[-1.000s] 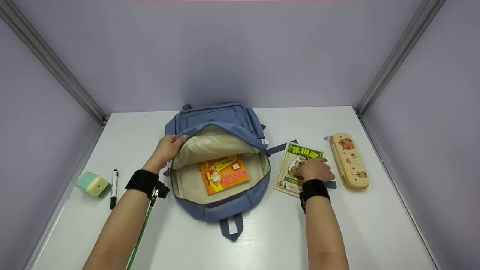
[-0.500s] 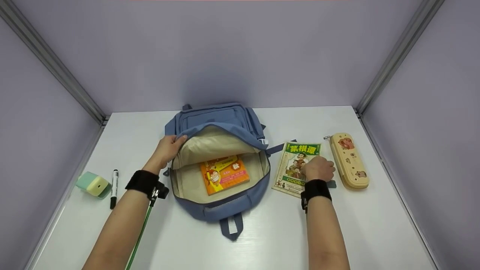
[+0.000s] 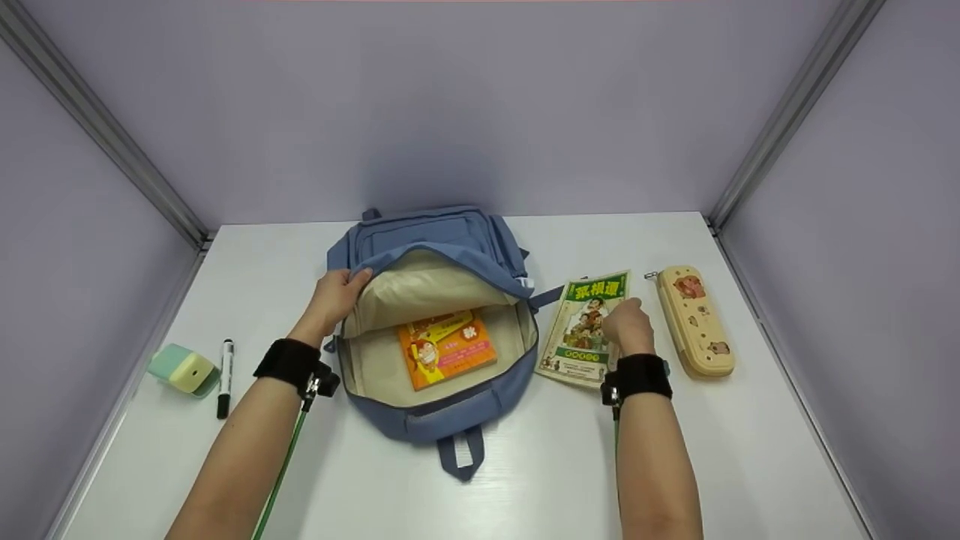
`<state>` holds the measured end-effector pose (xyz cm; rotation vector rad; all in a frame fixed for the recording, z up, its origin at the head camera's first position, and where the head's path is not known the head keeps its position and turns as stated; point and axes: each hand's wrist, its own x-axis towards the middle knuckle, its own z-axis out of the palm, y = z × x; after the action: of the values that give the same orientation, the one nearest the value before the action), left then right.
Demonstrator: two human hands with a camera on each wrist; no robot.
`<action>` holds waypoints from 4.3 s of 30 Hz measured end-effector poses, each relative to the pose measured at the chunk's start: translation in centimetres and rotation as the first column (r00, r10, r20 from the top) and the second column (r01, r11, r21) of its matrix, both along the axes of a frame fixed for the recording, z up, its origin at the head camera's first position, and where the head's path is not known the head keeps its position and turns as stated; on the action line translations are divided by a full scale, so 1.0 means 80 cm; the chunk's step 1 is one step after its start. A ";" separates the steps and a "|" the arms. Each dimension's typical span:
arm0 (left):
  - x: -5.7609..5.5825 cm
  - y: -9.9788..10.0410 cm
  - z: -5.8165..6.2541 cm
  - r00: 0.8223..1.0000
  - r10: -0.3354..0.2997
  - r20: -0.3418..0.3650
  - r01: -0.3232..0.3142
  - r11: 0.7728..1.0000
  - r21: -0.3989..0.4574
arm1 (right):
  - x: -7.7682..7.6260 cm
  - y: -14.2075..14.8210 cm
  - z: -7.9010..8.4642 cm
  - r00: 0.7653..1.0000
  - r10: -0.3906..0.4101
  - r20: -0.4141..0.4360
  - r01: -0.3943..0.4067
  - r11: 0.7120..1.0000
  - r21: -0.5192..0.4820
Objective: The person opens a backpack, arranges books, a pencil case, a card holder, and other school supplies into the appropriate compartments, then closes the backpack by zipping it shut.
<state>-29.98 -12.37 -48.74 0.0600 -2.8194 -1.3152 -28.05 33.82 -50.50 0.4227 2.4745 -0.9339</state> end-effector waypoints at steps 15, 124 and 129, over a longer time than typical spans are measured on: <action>-0.002 0.005 -0.002 1.000 0.003 -0.005 -0.003 1.000 -0.006 | 0.002 -0.021 0.074 0.968 -0.042 -0.249 0.020 0.996 -0.090; -0.004 0.008 0.013 0.989 0.116 -0.091 -0.117 0.993 -0.001 | 0.021 -0.124 -0.011 0.973 0.232 0.012 -0.173 0.758 -0.629; -0.003 0.007 0.013 0.990 0.116 -0.086 -0.116 0.993 0.004 | 0.018 -0.139 -0.006 0.982 0.187 -0.025 -0.161 0.759 -0.630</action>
<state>-30.25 -11.78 -47.67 0.1600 -2.7000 -1.2608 -26.59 22.68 -50.97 -0.0247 1.9473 -1.5653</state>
